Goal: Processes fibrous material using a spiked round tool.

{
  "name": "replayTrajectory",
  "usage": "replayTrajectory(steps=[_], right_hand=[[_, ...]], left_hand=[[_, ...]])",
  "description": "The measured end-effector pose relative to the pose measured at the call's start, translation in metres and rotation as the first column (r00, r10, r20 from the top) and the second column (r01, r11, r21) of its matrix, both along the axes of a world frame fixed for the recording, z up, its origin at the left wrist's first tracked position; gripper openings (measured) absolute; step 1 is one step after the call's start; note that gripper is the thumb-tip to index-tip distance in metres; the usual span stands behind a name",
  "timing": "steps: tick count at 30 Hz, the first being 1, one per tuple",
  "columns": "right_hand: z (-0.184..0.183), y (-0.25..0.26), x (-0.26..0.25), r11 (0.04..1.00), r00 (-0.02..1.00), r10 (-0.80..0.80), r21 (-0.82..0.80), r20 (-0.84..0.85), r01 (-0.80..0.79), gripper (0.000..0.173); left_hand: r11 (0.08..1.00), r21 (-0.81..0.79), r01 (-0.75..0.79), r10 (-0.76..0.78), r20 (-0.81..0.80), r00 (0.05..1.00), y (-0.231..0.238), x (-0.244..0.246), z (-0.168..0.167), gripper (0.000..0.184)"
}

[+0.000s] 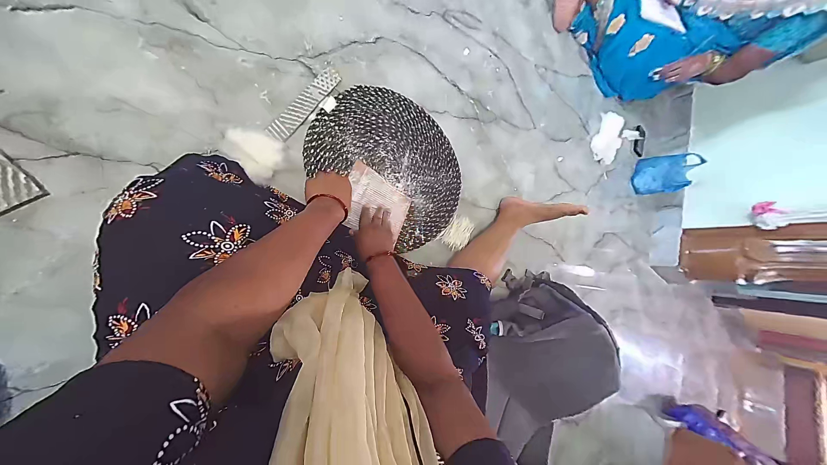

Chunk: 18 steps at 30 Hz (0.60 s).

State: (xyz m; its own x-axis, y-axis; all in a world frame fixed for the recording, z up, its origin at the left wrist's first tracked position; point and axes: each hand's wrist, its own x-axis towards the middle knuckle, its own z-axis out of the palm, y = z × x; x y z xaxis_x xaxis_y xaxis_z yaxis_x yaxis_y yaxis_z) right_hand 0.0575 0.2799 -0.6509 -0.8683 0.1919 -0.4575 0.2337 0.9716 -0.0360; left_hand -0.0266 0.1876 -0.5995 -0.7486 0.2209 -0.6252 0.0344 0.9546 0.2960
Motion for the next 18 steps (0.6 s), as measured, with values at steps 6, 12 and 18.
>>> replayTrajectory(steps=[6,12,18], right_hand=[[0.03,0.009,-0.002,0.996,0.997,-0.074,-0.048,0.001,0.074,0.103],[0.022,0.025,-0.029,0.999,0.987,0.042,-0.015,0.156,-0.04,0.113],[0.012,0.017,-0.015,1.0,1.0,-0.008,-0.029,0.018,0.008,0.09]], left_hand=[[0.999,0.034,-0.018,0.019,-0.017,1.0,-0.007,0.002,-0.003,0.021],[0.999,0.047,0.003,-0.001,-0.034,0.999,-0.003,-0.005,-0.004,0.023],[1.0,0.008,0.004,-0.003,-0.029,1.0,0.0,-0.002,-0.006,0.025]])
